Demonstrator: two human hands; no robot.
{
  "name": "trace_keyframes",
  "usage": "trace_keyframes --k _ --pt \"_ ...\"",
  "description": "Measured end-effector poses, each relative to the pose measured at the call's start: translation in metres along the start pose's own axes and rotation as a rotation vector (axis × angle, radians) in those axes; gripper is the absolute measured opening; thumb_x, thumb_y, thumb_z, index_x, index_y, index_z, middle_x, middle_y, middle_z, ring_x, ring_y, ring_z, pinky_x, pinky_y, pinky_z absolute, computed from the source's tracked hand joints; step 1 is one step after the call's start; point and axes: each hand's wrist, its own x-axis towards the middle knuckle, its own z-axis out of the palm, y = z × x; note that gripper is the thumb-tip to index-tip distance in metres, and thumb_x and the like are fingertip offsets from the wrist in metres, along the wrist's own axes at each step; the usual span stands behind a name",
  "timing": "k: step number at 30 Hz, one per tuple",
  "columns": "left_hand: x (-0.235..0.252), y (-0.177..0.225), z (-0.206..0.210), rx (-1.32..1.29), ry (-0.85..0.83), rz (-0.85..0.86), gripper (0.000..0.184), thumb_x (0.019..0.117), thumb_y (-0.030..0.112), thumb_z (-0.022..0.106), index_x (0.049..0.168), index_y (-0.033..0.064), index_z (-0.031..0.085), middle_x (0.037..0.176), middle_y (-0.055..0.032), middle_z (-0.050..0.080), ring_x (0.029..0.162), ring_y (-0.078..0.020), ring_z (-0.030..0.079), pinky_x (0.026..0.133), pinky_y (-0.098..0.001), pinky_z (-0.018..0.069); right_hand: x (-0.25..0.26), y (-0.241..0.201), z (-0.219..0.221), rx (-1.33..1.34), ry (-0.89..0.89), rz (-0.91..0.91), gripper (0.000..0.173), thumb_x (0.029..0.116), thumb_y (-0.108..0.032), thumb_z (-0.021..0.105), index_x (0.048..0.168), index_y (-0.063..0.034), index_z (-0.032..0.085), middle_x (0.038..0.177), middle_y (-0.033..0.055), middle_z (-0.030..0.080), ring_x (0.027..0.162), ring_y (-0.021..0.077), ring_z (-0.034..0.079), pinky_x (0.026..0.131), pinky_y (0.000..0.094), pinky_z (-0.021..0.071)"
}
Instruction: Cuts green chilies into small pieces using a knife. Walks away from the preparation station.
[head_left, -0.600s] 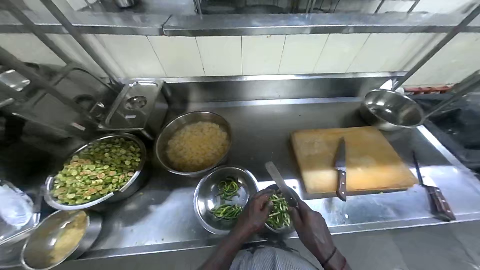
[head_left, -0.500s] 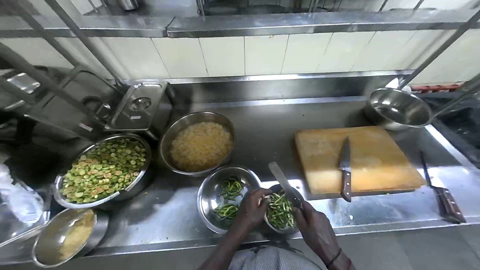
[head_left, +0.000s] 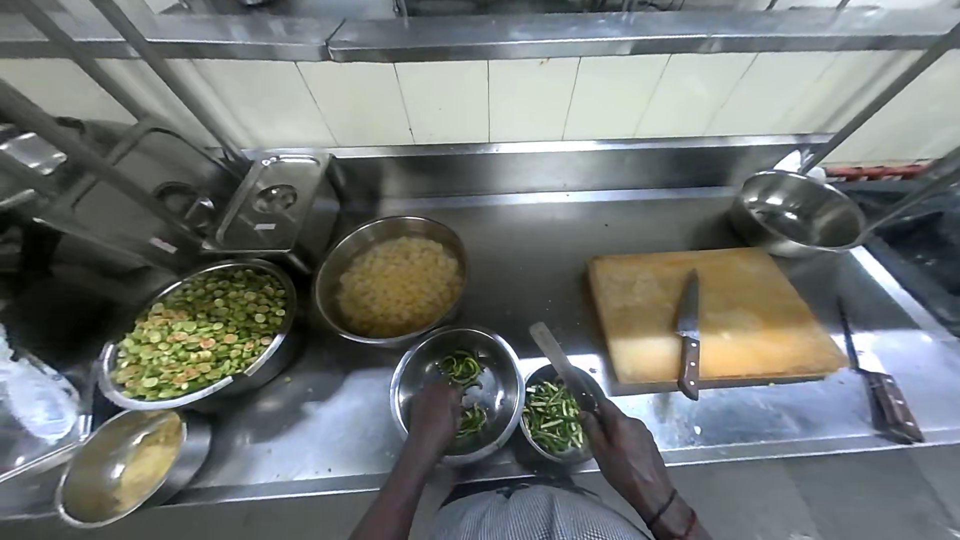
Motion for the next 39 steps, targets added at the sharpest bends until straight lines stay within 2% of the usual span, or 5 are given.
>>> trace_keyframes --k 4,8,15,32,39 --pt "-0.009 0.006 -0.014 -0.282 0.153 0.072 0.023 0.1015 0.013 0.057 0.118 0.0064 0.071 0.121 -0.0132 0.069 0.118 -0.0302 0.063 0.106 -0.0488 0.0481 0.001 0.002 0.000 0.028 -0.012 -0.019 0.036 0.1063 -0.040 0.048 0.112 -0.0090 0.066 0.074 0.0083 0.063 0.072 0.0275 0.066 0.070 0.0488 0.0535" --pt "-0.022 0.025 -0.028 -0.946 0.123 0.164 0.015 0.1028 0.008 0.059 0.115 0.0053 0.066 0.105 -0.0080 0.070 0.086 -0.0172 0.070 0.082 -0.0360 0.0600 0.000 0.002 0.002 0.058 -0.078 -0.143 0.040 0.1051 -0.042 0.048 0.104 -0.0070 0.065 0.072 0.0079 0.061 0.070 0.0272 0.064 0.069 0.0488 0.0532" --pt "-0.024 0.052 -0.027 -1.533 -0.036 0.187 0.014 0.1001 0.000 0.056 0.108 0.0007 0.068 0.086 -0.0061 0.062 0.064 -0.0111 0.053 0.060 -0.0244 0.0472 -0.003 -0.004 0.004 0.000 -0.164 -0.179 0.042 0.1053 -0.045 0.046 0.107 -0.0078 0.065 0.077 0.0101 0.063 0.075 0.0293 0.066 0.072 0.0502 0.0531" --pt "-0.025 0.060 -0.022 -1.624 -0.024 0.115 0.008 0.0933 0.000 0.069 0.086 0.0002 0.066 0.078 -0.0071 0.063 0.067 -0.0123 0.057 0.064 -0.0247 0.0494 -0.008 -0.016 -0.001 -0.128 -0.255 -0.120 0.043 0.1072 -0.043 0.042 0.113 -0.0067 0.064 0.088 0.0147 0.067 0.089 0.0336 0.069 0.080 0.0518 0.0538" --pt "-0.030 0.078 -0.017 -1.711 -0.141 0.063 0.007 0.0891 0.000 0.074 0.094 -0.0022 0.069 0.086 -0.0102 0.069 0.074 -0.0144 0.064 0.071 -0.0277 0.0549 -0.010 -0.029 -0.004 -0.175 -0.289 -0.128 0.044 0.1084 -0.040 0.040 0.119 -0.0052 0.063 0.097 0.0180 0.070 0.098 0.0363 0.070 0.086 0.0541 0.0537"
